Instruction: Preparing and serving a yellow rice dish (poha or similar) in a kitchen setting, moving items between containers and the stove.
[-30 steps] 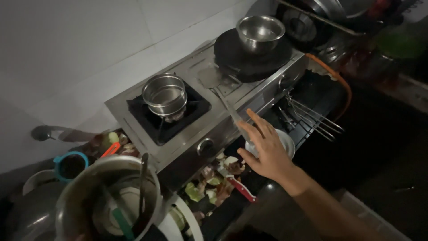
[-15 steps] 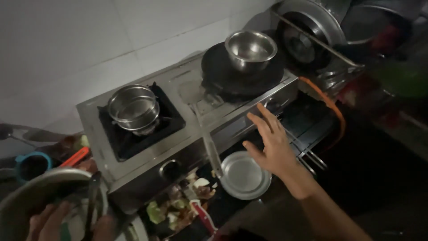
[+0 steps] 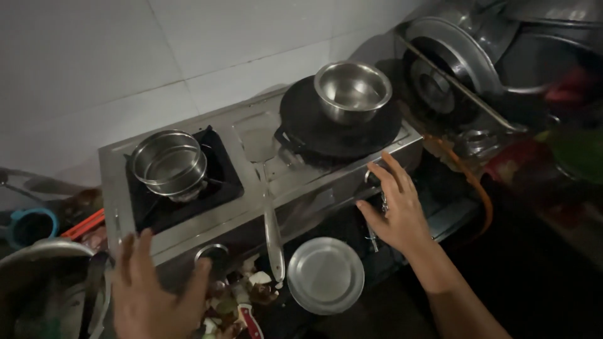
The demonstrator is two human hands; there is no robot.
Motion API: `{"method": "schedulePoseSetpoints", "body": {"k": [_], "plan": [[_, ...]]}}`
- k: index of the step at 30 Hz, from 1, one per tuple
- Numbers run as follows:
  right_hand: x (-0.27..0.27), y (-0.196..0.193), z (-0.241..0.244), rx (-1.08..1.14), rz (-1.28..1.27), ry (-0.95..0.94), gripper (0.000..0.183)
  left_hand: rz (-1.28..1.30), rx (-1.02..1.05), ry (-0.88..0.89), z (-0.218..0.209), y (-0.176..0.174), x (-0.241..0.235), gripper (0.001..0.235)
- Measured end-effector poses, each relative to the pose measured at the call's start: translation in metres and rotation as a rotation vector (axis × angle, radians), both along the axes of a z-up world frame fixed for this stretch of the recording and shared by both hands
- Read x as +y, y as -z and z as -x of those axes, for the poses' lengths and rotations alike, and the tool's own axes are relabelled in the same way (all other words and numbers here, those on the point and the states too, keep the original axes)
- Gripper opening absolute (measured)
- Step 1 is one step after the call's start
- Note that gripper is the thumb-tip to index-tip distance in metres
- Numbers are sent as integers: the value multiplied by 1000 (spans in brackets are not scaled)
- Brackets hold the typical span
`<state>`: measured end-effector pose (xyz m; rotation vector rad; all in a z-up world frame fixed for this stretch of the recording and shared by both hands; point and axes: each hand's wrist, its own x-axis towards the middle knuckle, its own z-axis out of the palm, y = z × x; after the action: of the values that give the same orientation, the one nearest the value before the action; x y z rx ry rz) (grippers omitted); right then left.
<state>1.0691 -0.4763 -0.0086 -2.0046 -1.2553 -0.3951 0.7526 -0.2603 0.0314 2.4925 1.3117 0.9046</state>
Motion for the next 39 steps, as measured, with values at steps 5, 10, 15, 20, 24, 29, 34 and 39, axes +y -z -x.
{"method": "schedulePoseSetpoints", "body": {"k": [5,10,15,20,24,29,34,39], "plan": [[13,7,-11,60,-10,-63,69,19,-41,36,-31,0,-11,90],[35,11,-16,70,18,-135,71,40,-27,59,-52,7,-13,85],[55,10,-23,23,-3,-186,72,114,-43,129,-72,7,-15,85],[70,22,-61,-150,-54,-60,74,221,2,125,-95,22,-18,77],[83,21,-99,-187,89,101,87,339,113,119,-113,31,-17,66],[102,7,-125,-163,274,173,86,451,236,133,-128,32,-16,77],[114,13,-143,-203,189,140,50,681,271,101,-137,40,-13,73],[111,14,-140,-245,122,86,31,707,132,110,-139,61,-14,68]]}}
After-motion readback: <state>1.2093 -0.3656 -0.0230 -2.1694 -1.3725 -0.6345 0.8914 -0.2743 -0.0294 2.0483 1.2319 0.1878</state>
